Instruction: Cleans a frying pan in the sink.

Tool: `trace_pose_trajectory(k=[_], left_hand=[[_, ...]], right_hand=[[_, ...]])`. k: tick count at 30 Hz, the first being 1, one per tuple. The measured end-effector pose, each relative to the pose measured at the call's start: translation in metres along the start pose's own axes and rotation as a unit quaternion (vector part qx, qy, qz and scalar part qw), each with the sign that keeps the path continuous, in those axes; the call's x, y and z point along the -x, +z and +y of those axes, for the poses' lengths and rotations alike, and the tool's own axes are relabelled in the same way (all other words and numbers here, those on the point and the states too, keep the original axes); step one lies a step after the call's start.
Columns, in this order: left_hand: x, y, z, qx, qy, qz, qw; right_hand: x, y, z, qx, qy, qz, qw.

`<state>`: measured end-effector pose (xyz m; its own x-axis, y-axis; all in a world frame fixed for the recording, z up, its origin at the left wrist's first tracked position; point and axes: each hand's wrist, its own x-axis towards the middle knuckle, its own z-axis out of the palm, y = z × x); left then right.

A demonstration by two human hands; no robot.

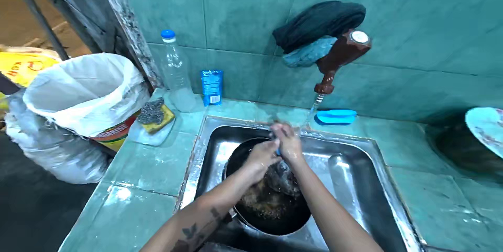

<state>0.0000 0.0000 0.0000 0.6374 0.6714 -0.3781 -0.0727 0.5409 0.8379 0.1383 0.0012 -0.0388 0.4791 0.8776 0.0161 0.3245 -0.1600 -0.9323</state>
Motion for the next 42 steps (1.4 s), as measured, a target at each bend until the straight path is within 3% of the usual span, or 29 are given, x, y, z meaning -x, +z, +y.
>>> trace_pose_trajectory(k=[2, 4, 6, 8, 10, 14, 17, 19, 21, 23, 25, 27, 29, 31, 33, 36, 39, 42], left_hand=[[-0.011, -0.015, -0.008, 0.014, 0.008, 0.006, 1.000], [-0.014, -0.034, -0.013, 0.019, 0.010, 0.032, 0.999], [-0.005, -0.054, -0.008, 0.006, 0.022, 0.046, 0.999], [0.014, -0.079, 0.002, -0.028, 0.083, 0.082, 0.993], [0.034, -0.112, 0.018, -0.103, 0.173, 0.178, 0.963], [0.068, -0.193, 0.049, -0.164, 0.283, 0.398, 0.857], [0.073, -0.234, 0.062, -0.149, 0.291, 0.446, 0.833], [0.073, -0.245, 0.070, -0.169, 0.234, 0.432, 0.854], [0.073, -0.249, 0.076, -0.187, 0.175, 0.411, 0.875], [0.074, -0.254, 0.075, -0.190, 0.156, 0.394, 0.886], [0.080, -0.253, 0.074, -0.198, 0.163, 0.395, 0.882], [0.093, -0.246, 0.070, -0.254, 0.171, 0.393, 0.867], [0.115, -0.223, 0.058, -0.364, 0.157, 0.356, 0.846], [0.139, -0.198, 0.028, -0.486, 0.103, 0.234, 0.836], [0.157, -0.177, -0.013, -0.609, 0.032, 0.083, 0.788], [0.181, -0.147, -0.055, -0.705, -0.040, -0.048, 0.707], [0.191, -0.141, -0.078, -0.716, -0.003, -0.020, 0.697], [0.193, -0.138, -0.082, -0.719, 0.007, 0.009, 0.695]], right_hand=[[0.001, 0.004, -0.006, 0.060, -0.039, -0.085, 0.994], [-0.002, 0.007, -0.011, -0.027, -0.019, -0.145, 0.989], [-0.006, 0.001, -0.012, -0.129, 0.040, -0.127, 0.983], [-0.006, -0.006, -0.011, -0.139, 0.104, -0.096, 0.980], [-0.007, -0.010, -0.010, -0.104, 0.129, -0.106, 0.980], [0.001, -0.003, -0.016, -0.056, 0.154, -0.105, 0.981], [0.002, 0.004, -0.014, -0.107, 0.145, -0.068, 0.981], [-0.001, 0.005, -0.010, -0.121, 0.138, -0.041, 0.982], [-0.003, 0.001, -0.006, -0.098, 0.160, -0.066, 0.980], [-0.002, 0.001, -0.008, -0.055, 0.178, -0.074, 0.980], [0.003, 0.005, -0.011, -0.009, 0.158, -0.032, 0.987], [0.007, 0.008, -0.001, 0.020, 0.124, -0.012, 0.992], [0.012, 0.010, 0.022, 0.121, 0.083, -0.046, 0.988], [0.025, 0.010, 0.034, 0.224, 0.104, -0.139, 0.959], [0.051, 0.021, 0.044, 0.284, 0.124, -0.187, 0.932], [0.097, 0.037, 0.056, 0.312, 0.015, -0.230, 0.922], [0.082, 0.029, 0.079, 0.310, -0.052, -0.231, 0.921], [0.041, 0.014, 0.101, 0.286, 0.019, -0.105, 0.952]])
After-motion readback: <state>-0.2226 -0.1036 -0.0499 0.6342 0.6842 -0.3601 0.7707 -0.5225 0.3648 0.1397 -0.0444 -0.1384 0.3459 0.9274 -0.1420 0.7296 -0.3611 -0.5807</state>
